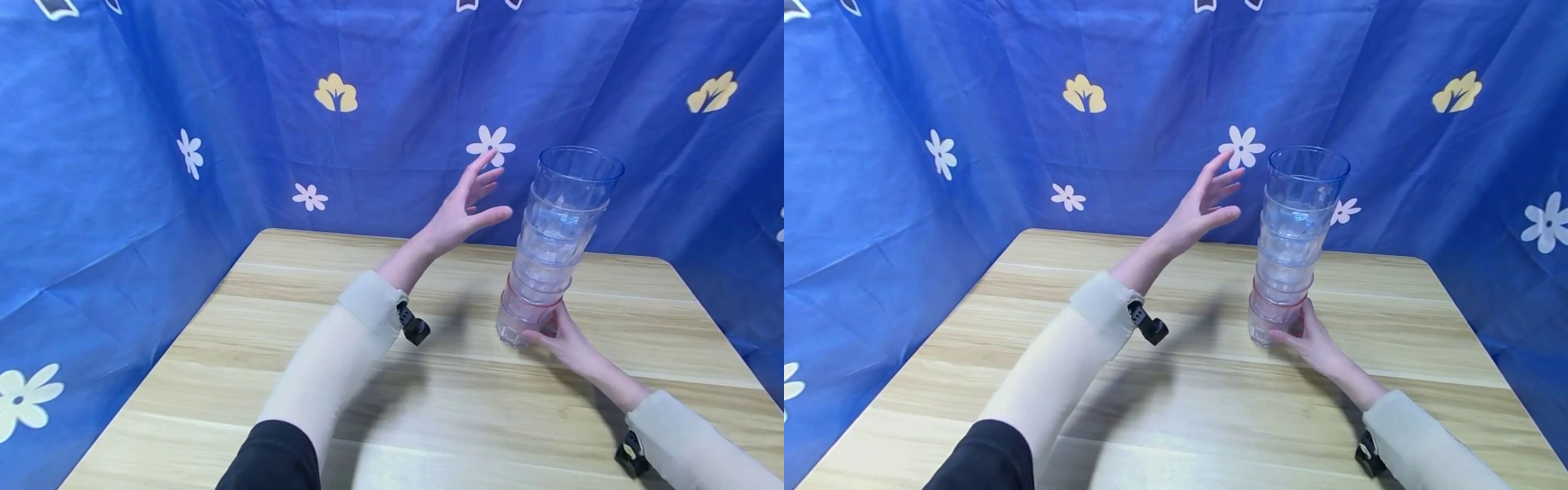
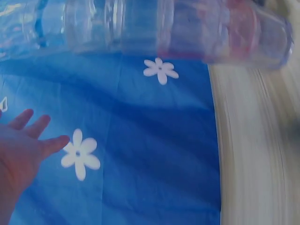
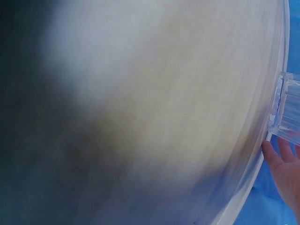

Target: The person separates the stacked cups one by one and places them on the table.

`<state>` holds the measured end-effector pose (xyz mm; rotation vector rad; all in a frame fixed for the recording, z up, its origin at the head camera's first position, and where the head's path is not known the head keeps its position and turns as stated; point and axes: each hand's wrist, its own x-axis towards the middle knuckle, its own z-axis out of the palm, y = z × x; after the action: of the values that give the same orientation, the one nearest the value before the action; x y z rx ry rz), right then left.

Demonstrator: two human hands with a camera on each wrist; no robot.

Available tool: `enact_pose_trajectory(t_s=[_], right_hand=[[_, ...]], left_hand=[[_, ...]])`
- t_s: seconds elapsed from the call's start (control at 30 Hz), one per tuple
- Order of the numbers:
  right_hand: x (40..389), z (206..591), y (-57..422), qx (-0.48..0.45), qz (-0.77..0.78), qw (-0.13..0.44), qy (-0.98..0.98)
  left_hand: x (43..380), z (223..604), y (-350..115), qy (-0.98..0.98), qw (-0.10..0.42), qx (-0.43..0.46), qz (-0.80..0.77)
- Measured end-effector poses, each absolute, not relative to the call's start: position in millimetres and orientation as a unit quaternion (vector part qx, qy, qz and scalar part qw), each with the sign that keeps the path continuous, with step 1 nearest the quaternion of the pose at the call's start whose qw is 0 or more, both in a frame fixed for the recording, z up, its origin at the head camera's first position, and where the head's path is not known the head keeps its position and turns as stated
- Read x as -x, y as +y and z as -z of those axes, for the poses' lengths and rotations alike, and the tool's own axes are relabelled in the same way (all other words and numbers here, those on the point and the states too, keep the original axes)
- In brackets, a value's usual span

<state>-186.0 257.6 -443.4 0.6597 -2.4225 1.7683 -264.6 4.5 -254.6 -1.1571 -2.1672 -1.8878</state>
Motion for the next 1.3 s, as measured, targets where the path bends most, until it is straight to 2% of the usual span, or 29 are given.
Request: enact_pose_trajectory(t_s=[0.23, 0.63, 1.3], right_hand=[[184, 441, 255, -0.218, -0.566, 0.043, -0.794], [183, 439, 254, -0.218, -0.563, 0.045, -0.796], [184, 443, 255, -0.213, -0.556, 0.05, -0.802]], left_hand=[[261, 243, 32, -0.662, -0.009, 0.386, 0.642], [260, 231, 57, -0.663, -0.025, 0.391, 0.638], [259, 228, 68, -0.675, -0.008, 0.391, 0.626]])
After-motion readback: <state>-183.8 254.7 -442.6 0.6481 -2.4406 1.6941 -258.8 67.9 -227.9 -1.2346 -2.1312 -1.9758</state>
